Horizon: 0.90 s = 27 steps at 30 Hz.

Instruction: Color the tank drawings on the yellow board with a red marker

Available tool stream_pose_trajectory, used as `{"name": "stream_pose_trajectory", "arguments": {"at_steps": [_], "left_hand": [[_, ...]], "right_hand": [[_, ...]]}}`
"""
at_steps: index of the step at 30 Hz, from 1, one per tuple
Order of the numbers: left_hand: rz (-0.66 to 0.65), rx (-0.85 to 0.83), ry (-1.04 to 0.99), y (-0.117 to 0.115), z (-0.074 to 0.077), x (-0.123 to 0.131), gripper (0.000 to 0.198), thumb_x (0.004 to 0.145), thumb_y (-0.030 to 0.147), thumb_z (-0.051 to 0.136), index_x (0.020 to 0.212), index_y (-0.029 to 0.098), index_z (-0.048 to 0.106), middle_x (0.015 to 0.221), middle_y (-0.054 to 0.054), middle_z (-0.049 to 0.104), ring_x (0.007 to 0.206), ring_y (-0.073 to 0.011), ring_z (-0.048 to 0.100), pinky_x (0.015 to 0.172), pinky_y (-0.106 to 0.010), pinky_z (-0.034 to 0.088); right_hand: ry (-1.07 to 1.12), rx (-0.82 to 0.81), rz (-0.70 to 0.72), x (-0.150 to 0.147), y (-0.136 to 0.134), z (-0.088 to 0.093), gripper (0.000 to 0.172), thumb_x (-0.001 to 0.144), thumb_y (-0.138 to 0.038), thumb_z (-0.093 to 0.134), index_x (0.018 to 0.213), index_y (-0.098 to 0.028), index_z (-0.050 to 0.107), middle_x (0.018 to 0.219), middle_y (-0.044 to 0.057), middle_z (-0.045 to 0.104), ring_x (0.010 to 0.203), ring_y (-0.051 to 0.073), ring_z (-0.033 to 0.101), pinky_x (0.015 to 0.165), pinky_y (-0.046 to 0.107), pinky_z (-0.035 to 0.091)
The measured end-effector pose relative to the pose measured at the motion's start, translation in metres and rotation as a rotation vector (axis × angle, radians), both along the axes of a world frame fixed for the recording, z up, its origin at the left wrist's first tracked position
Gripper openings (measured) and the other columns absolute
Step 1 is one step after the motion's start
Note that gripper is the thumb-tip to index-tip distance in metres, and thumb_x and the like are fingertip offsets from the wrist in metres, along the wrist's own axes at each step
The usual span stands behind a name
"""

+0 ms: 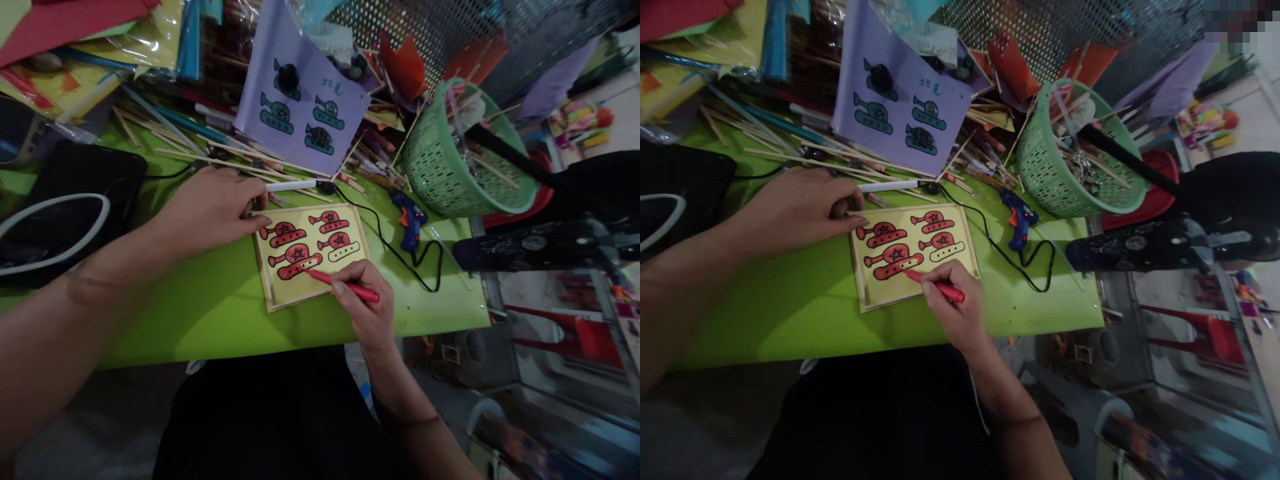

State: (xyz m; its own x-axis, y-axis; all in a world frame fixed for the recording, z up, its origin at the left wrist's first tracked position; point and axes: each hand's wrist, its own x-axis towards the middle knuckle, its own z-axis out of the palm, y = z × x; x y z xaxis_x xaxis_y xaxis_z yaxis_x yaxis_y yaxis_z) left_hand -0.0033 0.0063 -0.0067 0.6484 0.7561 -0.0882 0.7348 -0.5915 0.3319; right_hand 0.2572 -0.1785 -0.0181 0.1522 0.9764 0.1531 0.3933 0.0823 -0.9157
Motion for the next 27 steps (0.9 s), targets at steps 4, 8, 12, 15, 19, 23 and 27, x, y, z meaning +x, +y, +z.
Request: {"name": "stream_pose_trajectory", "arguments": {"at_steps": [4, 8, 12, 15, 19, 23, 27], "left_hand": [[-0.004, 0.017, -0.003, 0.0008, -0.0018, -0.0002, 0.025, 0.102, 0.046, 0.059, 0.108, 0.023, 0.07, 0.086, -0.003, 0.069, 0.086, -0.0249, 0.057, 0.087, -0.04, 0.041], [0.007, 0.015, 0.006, 0.0014, -0.0024, 0.0, 0.026, 0.101, 0.047, 0.06, 0.108, 0.024, 0.07, 0.086, -0.003, 0.07, 0.085, -0.0257, 0.058, 0.087, -0.041, 0.041], [0.005, 0.005, 0.012, 0.0007, -0.0002, 0.0003, 0.026, 0.103, 0.046, 0.059, 0.109, 0.023, 0.07, 0.088, -0.004, 0.07, 0.087, -0.0262, 0.059, 0.087, -0.041, 0.041], [0.003, 0.008, 0.008, 0.0004, 0.0003, 0.0001, 0.025, 0.103, 0.045, 0.06, 0.109, 0.023, 0.07, 0.088, -0.004, 0.07, 0.088, -0.0259, 0.058, 0.088, -0.041, 0.041], [0.008, 0.006, 0.008, 0.0004, -0.0008, -0.0002, 0.025, 0.104, 0.045, 0.061, 0.109, 0.023, 0.071, 0.09, -0.004, 0.072, 0.09, -0.0268, 0.06, 0.09, -0.041, 0.043], [0.01, -0.013, 0.013, 0.0004, -0.0007, -0.0008, 0.027, 0.104, 0.045, 0.061, 0.111, 0.022, 0.072, 0.092, -0.005, 0.073, 0.093, -0.028, 0.061, 0.093, -0.042, 0.043], [0.012, -0.015, -0.017, 0.0015, -0.0032, -0.001, 0.024, 0.104, 0.044, 0.062, 0.11, 0.024, 0.072, 0.089, -0.003, 0.07, 0.092, -0.0269, 0.06, 0.094, -0.041, 0.043]], "right_hand": [[-0.016, -0.002, 0.02, 0.001, -0.0008, -0.0005, 0.004, 0.097, -0.024, 0.079, 0.094, -0.026, 0.078, 0.08, -0.002, 0.078, 0.065, 0.016, 0.067, 0.058, 0.03, 0.057], [-0.021, 0.01, 0.023, 0.0013, -0.001, -0.0013, 0.005, 0.098, -0.024, 0.08, 0.095, -0.027, 0.078, 0.08, -0.003, 0.077, 0.065, 0.016, 0.067, 0.057, 0.03, 0.056], [-0.004, 0.044, -0.012, 0.0002, 0.0001, -0.0001, 0.008, 0.098, -0.021, 0.079, 0.092, -0.027, 0.077, 0.077, -0.004, 0.076, 0.062, 0.015, 0.066, 0.056, 0.028, 0.054], [-0.001, 0.066, -0.037, -0.0001, 0.0007, 0.0004, 0.01, 0.097, -0.019, 0.079, 0.091, -0.027, 0.077, 0.076, -0.005, 0.074, 0.062, 0.014, 0.064, 0.056, 0.027, 0.051], [-0.008, 0.053, -0.01, 0.0005, 0.0002, -0.0002, 0.009, 0.097, -0.02, 0.079, 0.092, -0.027, 0.077, 0.078, -0.004, 0.076, 0.064, 0.015, 0.067, 0.057, 0.028, 0.054], [-0.007, 0.053, 0.008, 0.0001, -0.0004, -0.0014, 0.007, 0.097, -0.021, 0.079, 0.093, -0.026, 0.078, 0.077, -0.004, 0.076, 0.062, 0.015, 0.066, 0.056, 0.028, 0.053], [-0.004, 0.073, -0.042, -0.0014, 0.0007, -0.0011, 0.009, 0.096, -0.018, 0.078, 0.091, -0.026, 0.077, 0.078, -0.004, 0.077, 0.064, 0.014, 0.067, 0.057, 0.027, 0.054]]}}
